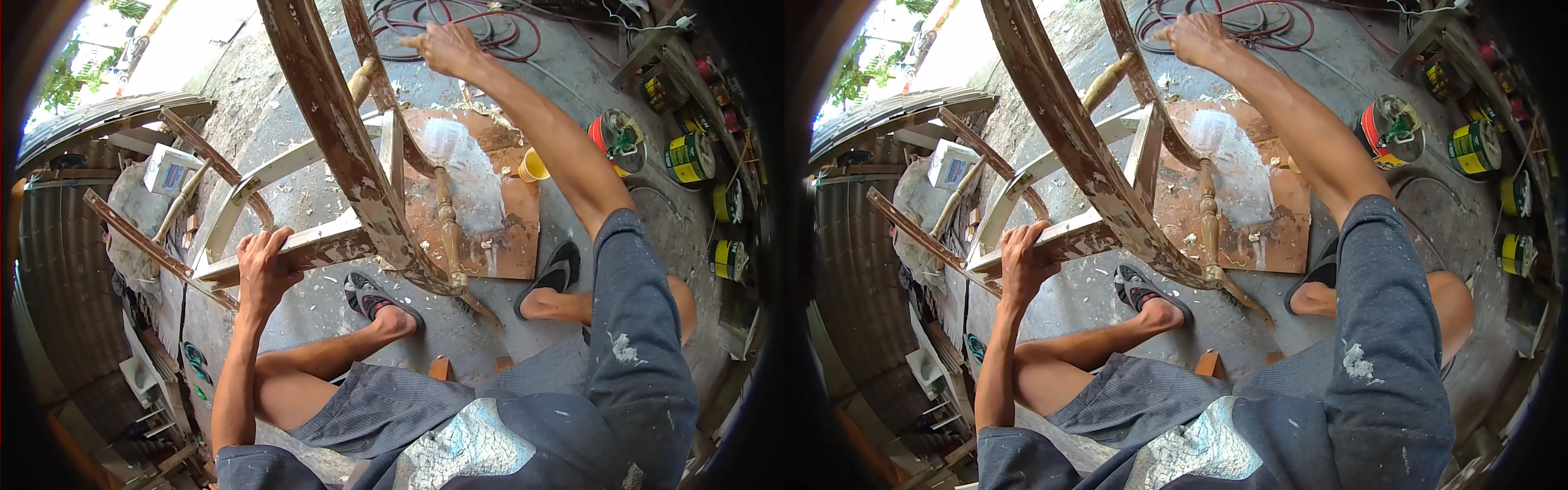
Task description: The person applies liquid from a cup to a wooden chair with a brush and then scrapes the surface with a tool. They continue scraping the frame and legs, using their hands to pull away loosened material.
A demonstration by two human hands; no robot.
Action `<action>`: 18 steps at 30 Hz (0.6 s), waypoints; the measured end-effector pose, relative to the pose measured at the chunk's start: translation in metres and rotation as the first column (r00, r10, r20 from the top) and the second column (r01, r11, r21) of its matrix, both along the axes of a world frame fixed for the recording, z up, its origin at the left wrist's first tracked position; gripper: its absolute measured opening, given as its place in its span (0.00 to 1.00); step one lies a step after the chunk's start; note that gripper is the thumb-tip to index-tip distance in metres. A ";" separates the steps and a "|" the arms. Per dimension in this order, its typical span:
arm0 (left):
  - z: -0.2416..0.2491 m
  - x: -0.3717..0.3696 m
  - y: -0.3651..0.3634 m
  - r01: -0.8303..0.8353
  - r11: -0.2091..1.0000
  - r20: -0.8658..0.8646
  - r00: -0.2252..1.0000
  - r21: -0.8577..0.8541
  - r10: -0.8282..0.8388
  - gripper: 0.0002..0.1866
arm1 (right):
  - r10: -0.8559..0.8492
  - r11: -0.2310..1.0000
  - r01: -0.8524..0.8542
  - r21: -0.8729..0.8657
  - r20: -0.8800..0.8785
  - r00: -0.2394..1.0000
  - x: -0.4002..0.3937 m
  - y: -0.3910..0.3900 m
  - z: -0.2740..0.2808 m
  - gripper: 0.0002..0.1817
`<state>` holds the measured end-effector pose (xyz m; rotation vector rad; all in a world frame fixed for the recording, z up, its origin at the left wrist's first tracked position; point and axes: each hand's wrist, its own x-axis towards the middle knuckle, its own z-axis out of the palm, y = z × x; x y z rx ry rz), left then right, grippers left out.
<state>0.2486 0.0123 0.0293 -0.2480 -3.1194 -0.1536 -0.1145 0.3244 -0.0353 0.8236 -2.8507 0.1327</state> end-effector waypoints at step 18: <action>0.001 0.001 -0.001 0.013 1.000 -0.011 1.000 0.022 -0.013 0.38 | 0.009 0.998 -0.012 0.063 0.056 0.998 -0.002 -0.017 0.017 0.26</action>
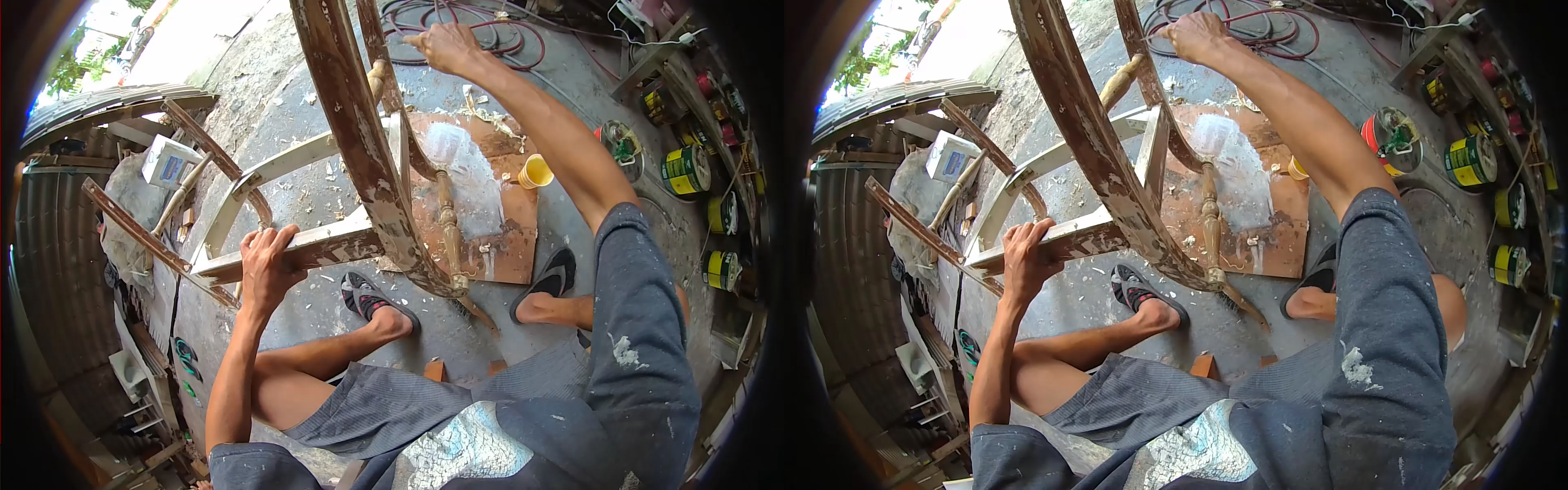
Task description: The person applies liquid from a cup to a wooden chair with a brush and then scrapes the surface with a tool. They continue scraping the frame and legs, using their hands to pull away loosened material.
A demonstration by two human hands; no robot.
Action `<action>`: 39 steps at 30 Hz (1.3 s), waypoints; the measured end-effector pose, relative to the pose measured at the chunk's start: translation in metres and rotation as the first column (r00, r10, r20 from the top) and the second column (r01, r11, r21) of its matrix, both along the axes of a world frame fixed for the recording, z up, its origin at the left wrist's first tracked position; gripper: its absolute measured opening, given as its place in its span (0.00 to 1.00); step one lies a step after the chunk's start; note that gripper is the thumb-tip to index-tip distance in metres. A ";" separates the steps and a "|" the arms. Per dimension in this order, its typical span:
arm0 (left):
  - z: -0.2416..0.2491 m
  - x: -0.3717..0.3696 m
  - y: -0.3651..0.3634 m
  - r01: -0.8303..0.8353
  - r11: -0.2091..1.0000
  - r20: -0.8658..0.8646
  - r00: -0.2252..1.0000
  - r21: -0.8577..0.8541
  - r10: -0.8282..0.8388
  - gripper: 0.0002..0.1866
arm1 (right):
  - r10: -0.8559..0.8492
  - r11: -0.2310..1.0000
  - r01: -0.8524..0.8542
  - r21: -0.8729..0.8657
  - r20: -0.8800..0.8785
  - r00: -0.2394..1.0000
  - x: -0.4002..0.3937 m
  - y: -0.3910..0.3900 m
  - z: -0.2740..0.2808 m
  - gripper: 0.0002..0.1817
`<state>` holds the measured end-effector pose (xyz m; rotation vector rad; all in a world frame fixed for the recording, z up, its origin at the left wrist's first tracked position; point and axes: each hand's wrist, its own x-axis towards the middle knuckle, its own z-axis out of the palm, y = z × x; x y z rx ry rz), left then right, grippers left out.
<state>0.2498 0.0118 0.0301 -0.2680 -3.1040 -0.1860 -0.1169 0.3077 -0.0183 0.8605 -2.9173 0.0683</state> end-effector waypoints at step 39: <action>-0.007 0.001 -0.005 0.010 1.000 -0.042 0.999 -0.024 -0.011 0.40 | 0.058 0.997 -0.061 0.039 0.078 0.995 0.001 -0.003 -0.016 0.23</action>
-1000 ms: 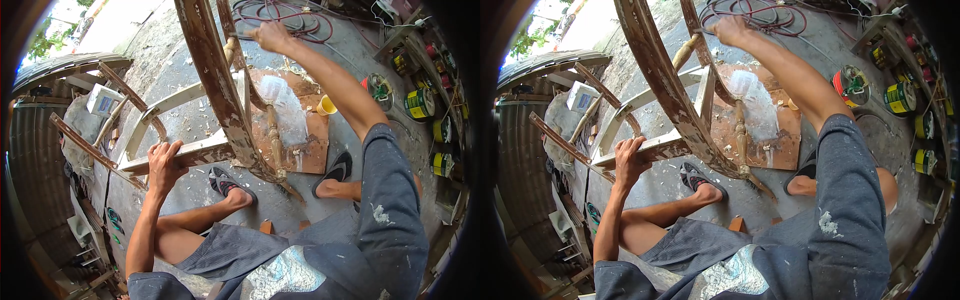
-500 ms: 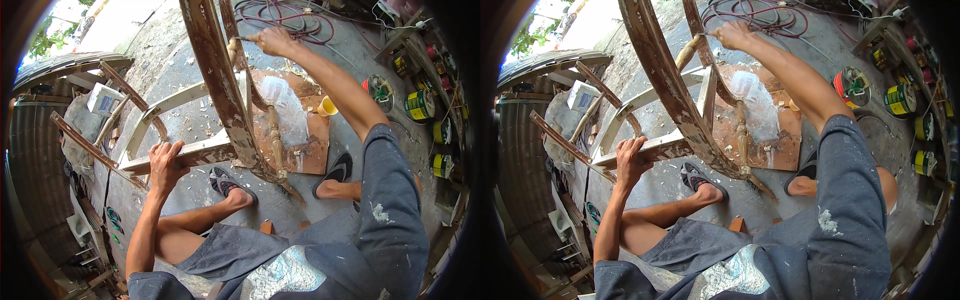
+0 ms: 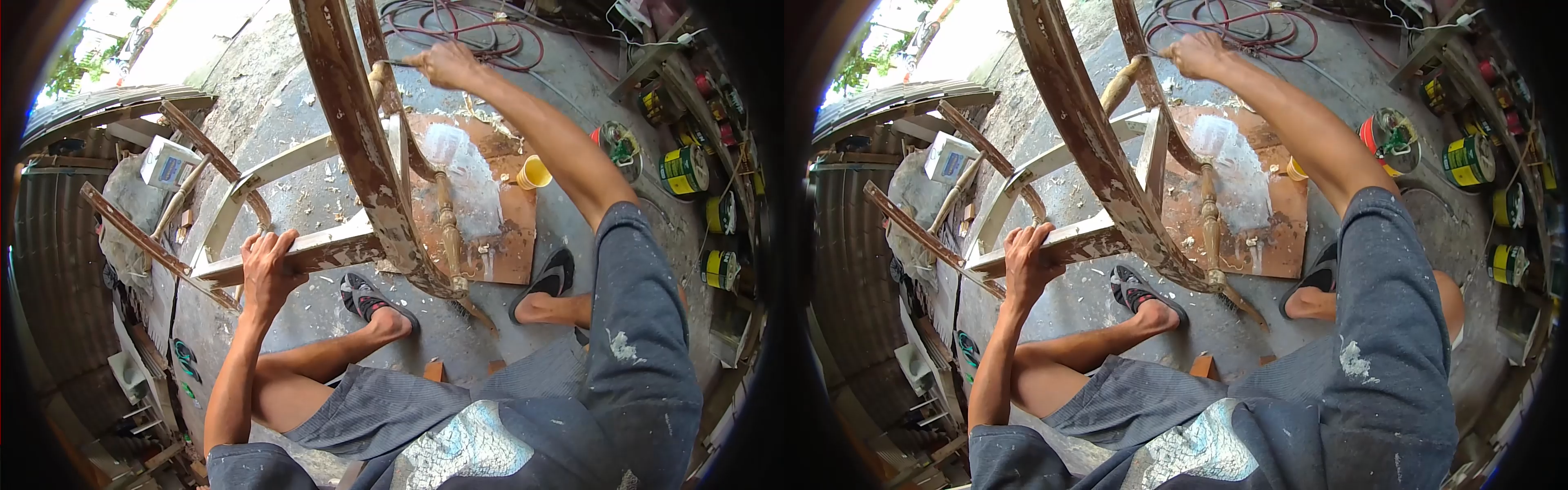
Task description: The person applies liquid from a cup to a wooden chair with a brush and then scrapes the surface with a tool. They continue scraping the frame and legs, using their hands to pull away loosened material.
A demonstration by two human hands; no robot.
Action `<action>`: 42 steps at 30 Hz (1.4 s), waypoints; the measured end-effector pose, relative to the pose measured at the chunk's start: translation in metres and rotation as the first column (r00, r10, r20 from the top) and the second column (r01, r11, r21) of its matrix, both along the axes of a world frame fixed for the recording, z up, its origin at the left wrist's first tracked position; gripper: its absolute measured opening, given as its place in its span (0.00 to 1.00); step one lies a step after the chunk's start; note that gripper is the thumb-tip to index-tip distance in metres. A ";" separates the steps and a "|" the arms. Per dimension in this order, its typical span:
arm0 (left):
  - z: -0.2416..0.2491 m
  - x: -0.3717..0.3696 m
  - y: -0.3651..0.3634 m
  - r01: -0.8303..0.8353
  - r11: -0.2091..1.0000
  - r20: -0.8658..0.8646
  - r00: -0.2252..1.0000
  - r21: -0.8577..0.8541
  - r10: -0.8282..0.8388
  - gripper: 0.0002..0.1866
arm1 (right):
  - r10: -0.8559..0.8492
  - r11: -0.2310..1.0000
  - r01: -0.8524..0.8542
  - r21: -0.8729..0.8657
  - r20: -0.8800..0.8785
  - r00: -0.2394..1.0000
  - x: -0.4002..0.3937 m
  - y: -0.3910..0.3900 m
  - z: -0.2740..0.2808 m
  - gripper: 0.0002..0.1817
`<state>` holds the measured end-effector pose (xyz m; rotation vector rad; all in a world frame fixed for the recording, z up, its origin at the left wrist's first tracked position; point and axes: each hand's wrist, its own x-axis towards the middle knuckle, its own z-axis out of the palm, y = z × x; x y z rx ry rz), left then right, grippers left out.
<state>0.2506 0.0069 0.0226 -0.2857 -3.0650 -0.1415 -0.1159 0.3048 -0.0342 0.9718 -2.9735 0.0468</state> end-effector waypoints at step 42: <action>0.004 0.000 -0.003 -0.016 1.000 0.072 0.997 0.024 0.014 0.38 | 0.077 0.996 -0.085 -0.034 -0.198 0.977 0.014 0.042 0.014 0.18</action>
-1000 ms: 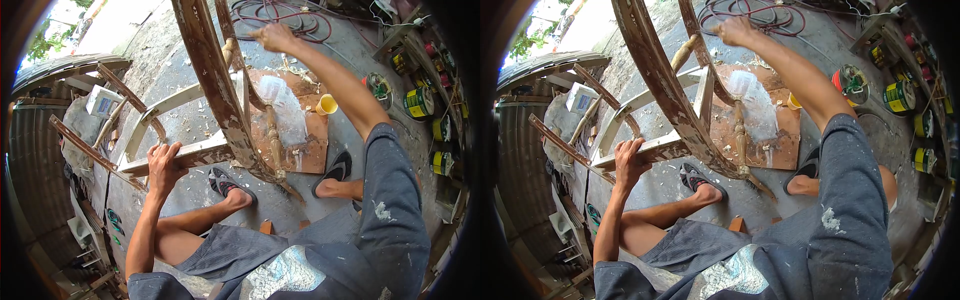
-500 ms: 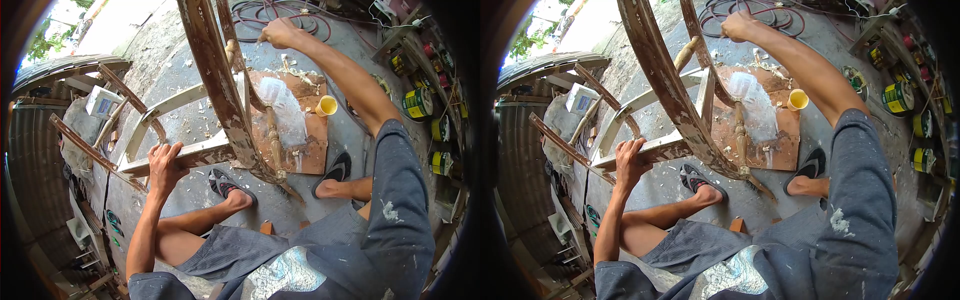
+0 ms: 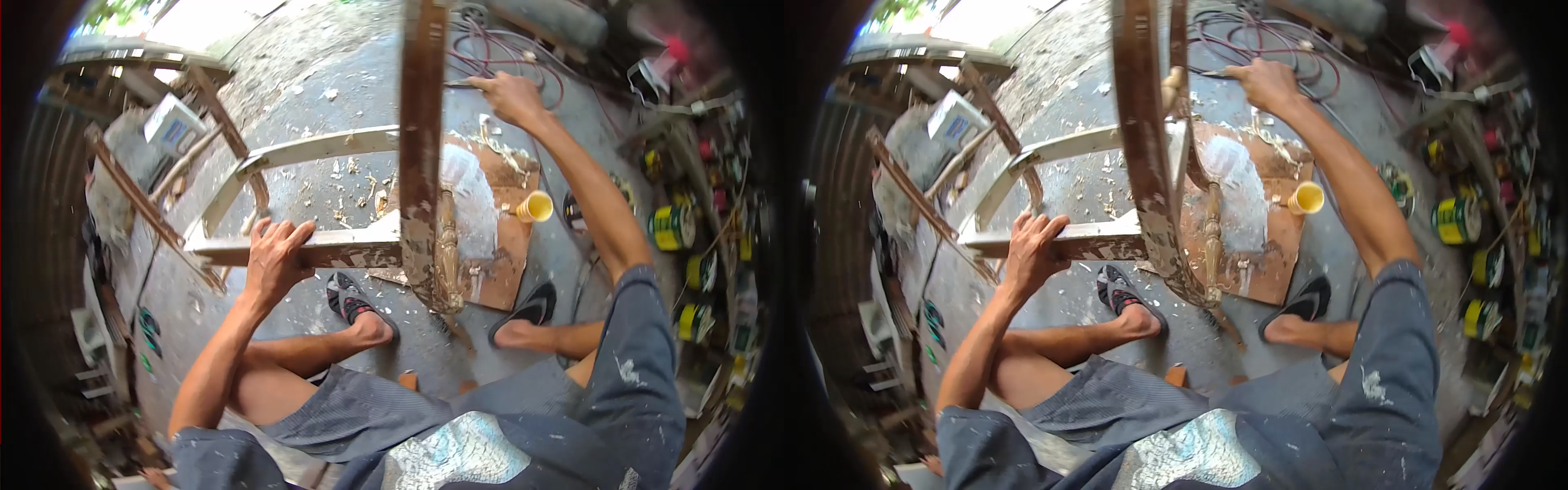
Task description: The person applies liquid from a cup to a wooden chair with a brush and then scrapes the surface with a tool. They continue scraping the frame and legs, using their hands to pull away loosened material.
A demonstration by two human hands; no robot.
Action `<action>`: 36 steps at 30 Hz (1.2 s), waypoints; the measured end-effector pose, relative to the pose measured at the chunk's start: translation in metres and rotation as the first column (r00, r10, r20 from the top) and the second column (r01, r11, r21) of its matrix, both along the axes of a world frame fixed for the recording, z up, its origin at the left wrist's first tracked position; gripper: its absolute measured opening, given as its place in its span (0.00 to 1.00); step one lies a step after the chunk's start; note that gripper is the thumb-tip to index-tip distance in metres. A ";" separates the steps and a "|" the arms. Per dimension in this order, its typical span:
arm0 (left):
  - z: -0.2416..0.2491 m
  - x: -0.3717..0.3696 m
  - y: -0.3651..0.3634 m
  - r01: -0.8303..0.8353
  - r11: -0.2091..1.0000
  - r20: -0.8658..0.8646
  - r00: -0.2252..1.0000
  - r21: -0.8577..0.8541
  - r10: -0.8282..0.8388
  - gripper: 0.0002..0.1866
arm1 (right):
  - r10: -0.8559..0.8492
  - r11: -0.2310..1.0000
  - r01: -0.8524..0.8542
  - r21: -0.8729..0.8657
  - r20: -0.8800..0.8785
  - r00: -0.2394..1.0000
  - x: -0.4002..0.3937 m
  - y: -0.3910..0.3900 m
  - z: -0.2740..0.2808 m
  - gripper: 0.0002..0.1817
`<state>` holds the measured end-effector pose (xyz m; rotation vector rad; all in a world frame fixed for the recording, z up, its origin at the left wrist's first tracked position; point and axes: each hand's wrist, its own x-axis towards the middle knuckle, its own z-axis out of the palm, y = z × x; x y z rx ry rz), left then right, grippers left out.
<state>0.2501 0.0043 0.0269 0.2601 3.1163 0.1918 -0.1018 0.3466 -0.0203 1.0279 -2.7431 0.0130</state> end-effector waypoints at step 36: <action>-0.014 0.006 -0.014 -0.003 0.999 0.007 1.000 0.051 0.003 0.39 | 0.320 0.839 -0.237 0.491 -0.092 0.943 -0.044 -0.084 0.091 0.23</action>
